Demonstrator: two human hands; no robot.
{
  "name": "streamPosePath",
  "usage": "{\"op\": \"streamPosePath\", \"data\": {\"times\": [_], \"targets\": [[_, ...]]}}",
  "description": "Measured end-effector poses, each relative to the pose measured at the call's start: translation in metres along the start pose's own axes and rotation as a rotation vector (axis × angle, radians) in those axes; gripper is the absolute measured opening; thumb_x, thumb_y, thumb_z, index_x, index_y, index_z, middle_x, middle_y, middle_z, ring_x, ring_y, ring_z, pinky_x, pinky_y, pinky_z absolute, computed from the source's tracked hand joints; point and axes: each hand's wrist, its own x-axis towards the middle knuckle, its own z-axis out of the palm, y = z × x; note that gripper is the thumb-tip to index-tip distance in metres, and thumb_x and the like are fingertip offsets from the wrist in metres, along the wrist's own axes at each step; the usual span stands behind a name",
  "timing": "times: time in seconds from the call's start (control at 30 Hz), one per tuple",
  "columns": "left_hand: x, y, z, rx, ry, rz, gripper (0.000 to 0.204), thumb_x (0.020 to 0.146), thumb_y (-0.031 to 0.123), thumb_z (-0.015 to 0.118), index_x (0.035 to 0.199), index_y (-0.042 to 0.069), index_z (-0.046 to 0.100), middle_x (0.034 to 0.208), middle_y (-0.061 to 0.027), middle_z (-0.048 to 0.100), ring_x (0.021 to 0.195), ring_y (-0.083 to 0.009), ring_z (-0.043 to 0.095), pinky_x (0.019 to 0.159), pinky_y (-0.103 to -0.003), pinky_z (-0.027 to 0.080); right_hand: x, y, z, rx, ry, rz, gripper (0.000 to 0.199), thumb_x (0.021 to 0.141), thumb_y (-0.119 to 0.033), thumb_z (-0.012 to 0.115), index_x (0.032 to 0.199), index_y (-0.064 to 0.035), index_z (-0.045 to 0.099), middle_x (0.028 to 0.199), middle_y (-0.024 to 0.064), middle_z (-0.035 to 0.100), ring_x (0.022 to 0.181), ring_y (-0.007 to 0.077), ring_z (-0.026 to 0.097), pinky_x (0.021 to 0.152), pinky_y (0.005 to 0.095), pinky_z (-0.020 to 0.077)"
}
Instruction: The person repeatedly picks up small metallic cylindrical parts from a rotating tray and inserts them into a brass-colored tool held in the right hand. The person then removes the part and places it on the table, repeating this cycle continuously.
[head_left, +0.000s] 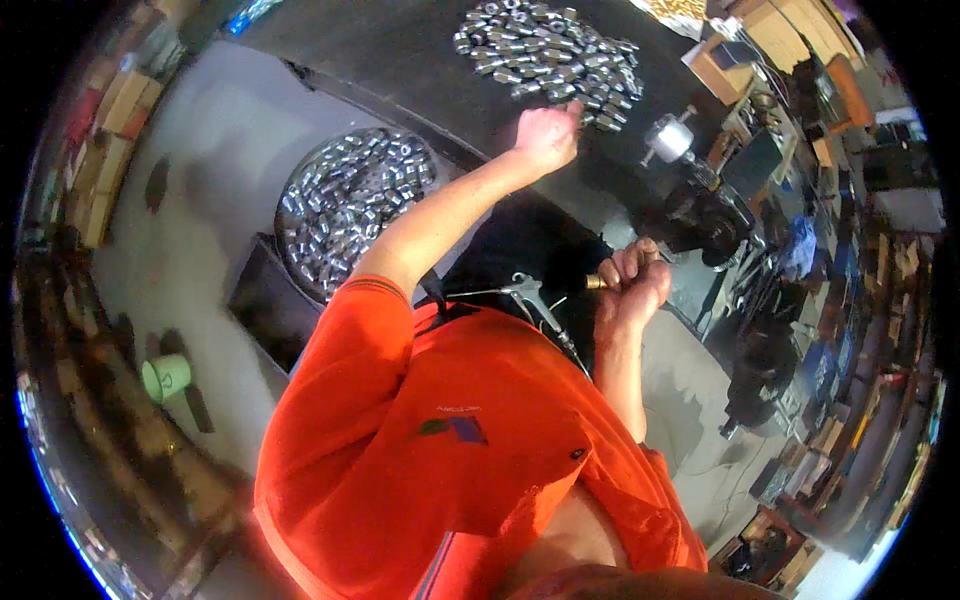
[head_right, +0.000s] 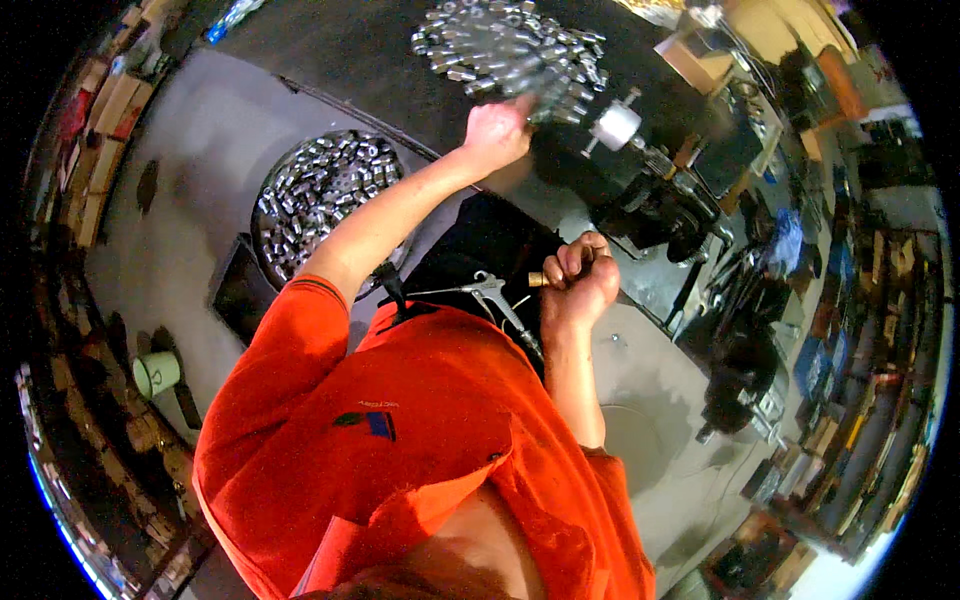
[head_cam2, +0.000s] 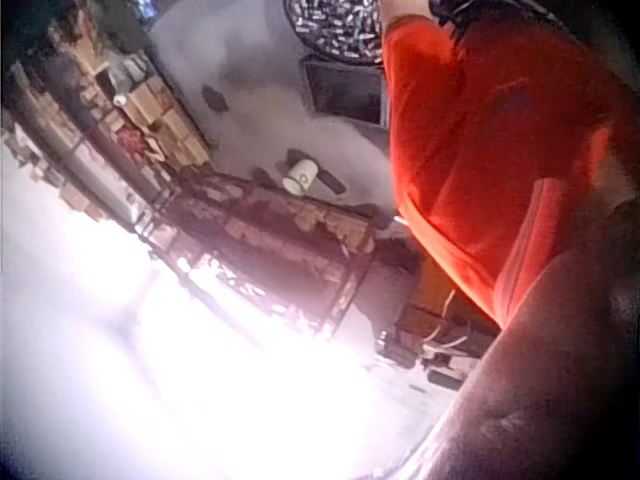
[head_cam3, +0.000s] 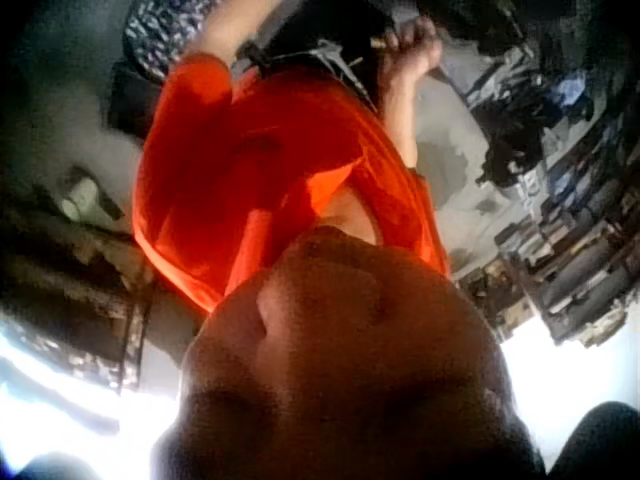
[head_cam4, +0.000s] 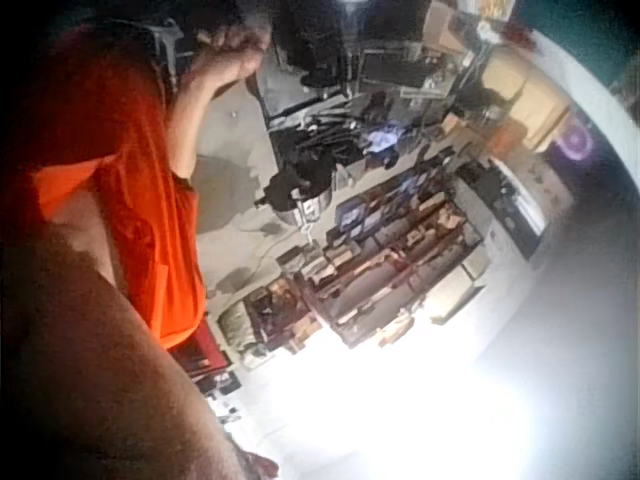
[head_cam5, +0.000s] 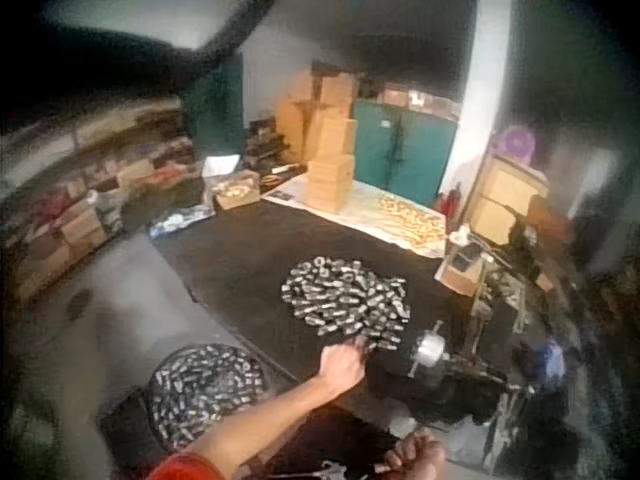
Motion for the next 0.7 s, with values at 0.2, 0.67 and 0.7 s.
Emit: {"op": "streamPosePath", "data": {"times": [0.2, 0.67, 0.7], "targets": [[-0.040, -0.036, -0.075, -0.103, 0.124, -0.142, 0.026, 0.072, 0.021, 0.062, 0.094, 0.009, 0.058, 0.073, -0.0165, 0.060, 0.067, -0.0311, 0.060, 0.059, -0.039, 0.049, 0.000, 0.010, 0.002, -0.002, -0.025, 0.067, 0.013, 0.077, -0.015, 0.038, 0.079, -0.0043, 0.046, 0.054, 0.0004, 0.029, 0.047, 0.0083, 0.024, 0.041, 0.0217, 0.0195], [-0.157, -0.241, -0.094, 0.585, -0.548, -0.646, 0.026, 0.070, 0.017, 0.058, 0.095, 0.008, 0.060, 0.098, -0.0151, 0.058, 0.087, -0.0284, 0.060, 0.071, -0.039, 0.049, 0.007, 0.027, 0.009, -0.072, -0.091, 0.197, 0.015, 0.073, -0.011, 0.035, 0.077, -0.0056, 0.048, 0.055, 0.0004, 0.032, 0.047, 0.0089, 0.026, 0.041, 0.0220, 0.0202], [-0.158, -0.247, -0.088, 0.628, -0.571, -0.593, 0.025, 0.071, 0.015, 0.057, 0.094, 0.007, 0.060, 0.098, -0.0150, 0.058, 0.087, -0.0278, 0.060, 0.070, -0.038, 0.049, 0.007, 0.028, 0.009, -0.076, -0.086, 0.197, 0.015, 0.073, -0.010, 0.035, 0.077, -0.0056, 0.048, 0.055, 0.0005, 0.032, 0.048, 0.0089, 0.027, 0.041, 0.0220, 0.0202]]}}
